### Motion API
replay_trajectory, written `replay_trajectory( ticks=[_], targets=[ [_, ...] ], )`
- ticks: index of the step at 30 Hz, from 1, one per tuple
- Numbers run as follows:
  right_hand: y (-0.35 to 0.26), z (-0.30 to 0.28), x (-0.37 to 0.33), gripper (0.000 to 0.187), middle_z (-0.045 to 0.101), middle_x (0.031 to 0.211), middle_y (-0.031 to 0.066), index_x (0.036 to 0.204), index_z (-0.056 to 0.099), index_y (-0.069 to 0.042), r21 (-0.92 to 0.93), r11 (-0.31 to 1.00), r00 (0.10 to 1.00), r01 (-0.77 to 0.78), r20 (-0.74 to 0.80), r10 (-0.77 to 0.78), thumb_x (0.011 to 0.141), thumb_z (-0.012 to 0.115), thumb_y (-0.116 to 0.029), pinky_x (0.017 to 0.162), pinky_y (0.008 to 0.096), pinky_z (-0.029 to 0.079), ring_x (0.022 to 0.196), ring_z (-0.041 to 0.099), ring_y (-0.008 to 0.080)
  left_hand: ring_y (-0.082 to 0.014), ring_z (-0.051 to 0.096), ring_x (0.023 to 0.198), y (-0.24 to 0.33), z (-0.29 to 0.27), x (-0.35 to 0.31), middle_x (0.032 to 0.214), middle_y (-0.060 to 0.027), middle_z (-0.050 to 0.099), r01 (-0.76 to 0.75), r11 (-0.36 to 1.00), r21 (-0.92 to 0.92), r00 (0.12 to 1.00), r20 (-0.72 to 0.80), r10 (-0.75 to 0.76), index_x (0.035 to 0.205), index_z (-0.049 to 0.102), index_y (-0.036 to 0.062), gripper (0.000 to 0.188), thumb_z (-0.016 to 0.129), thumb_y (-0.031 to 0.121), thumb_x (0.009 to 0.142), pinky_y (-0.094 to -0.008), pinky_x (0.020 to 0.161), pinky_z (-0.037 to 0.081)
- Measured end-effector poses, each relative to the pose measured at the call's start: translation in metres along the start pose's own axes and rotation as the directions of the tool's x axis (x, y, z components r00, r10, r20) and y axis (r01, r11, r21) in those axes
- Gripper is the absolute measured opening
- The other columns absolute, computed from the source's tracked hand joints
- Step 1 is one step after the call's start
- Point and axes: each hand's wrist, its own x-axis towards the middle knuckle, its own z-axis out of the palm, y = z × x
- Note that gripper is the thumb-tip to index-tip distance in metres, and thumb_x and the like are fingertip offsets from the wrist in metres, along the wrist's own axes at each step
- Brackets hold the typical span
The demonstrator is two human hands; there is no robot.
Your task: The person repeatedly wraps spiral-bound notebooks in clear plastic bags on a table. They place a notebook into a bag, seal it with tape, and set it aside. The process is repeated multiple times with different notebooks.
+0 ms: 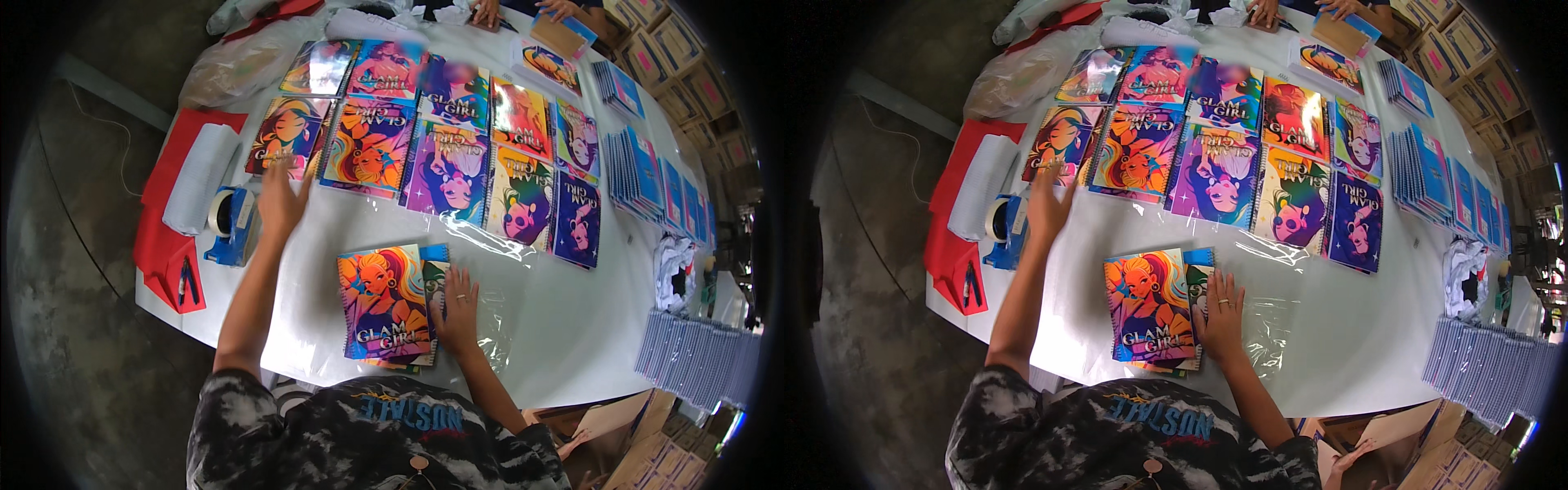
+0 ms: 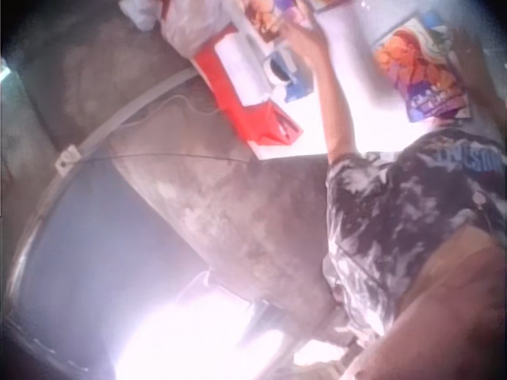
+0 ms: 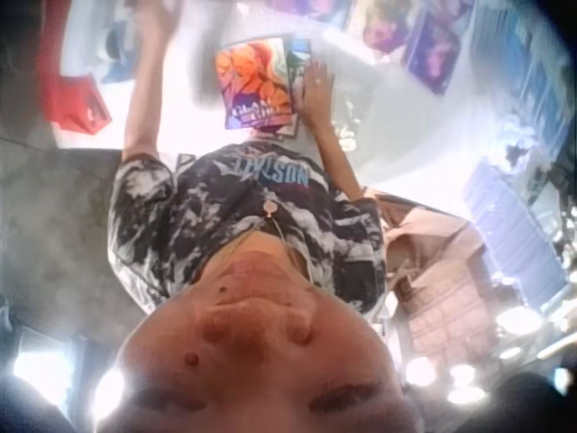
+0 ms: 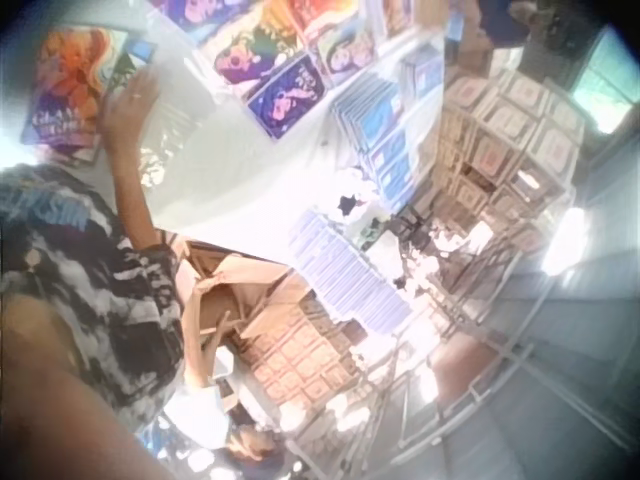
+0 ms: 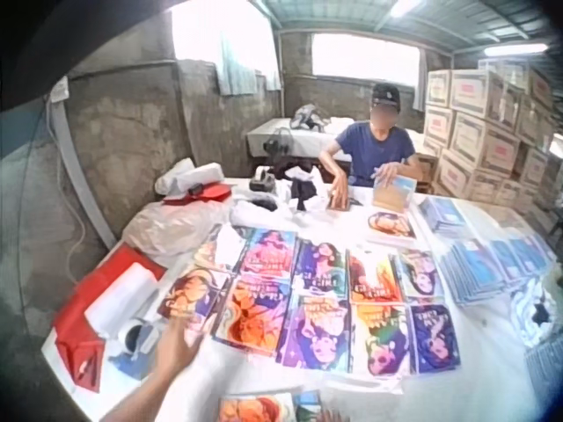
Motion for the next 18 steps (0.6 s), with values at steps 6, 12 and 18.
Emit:
replay_trajectory(
  ticks=[6, 12, 18],
  targets=[
    [-0.004, -0.002, -0.009, 0.060, 0.025, 0.145, 0.0199, 0.138, 0.027, 0.003, 0.057, 0.998, 0.999, -0.003, -0.039, 0.005, 0.088, 0.051, -0.022, 0.110, 0.0502, 0.008, 0.137, 0.016, 0.0374, -0.0300, 0.051, 0.114, -0.089, 0.069, 0.081, 0.116, -0.0149, 0.057, 0.643, 0.554, 0.529, 0.689, -0.085, -0.720, 0.118, 0.048, 0.0044, 0.073, 0.074, 0.048, 0.065, -0.0501, 0.094, 0.037],
    [0.025, -0.042, -0.029, 0.055, 0.033, 0.142, 0.0191, 0.136, 0.034, 0.001, 0.075, 0.993, 0.956, -0.087, -0.272, 0.104, 0.086, 0.053, -0.013, 0.109, 0.0457, 0.017, 0.134, 0.024, 0.0365, -0.0343, 0.061, 0.085, 0.007, -0.054, 0.126, 0.094, -0.0185, 0.062, 0.026, 0.997, 0.072, 0.956, 0.290, -0.046, 0.100, 0.061, 0.0062, 0.029, 0.056, 0.026, 0.080, -0.0425, 0.072, 0.046],
    [0.059, -0.097, 0.022, 0.049, 0.044, 0.133, 0.0198, 0.130, 0.042, 0.003, 0.166, 0.981, 0.820, -0.097, -0.546, 0.173, 0.083, 0.053, -0.004, 0.105, 0.0432, 0.027, 0.130, 0.033, 0.0368, -0.0249, 0.053, 0.101, 0.124, -0.176, 0.072, 0.110, -0.0050, 0.055, -0.682, 0.645, 0.345, 0.724, 0.193, 0.663, 0.079, 0.067, 0.0113, 0.013, 0.058, 0.012, 0.070, -0.0479, 0.089, 0.035]
  ],
)
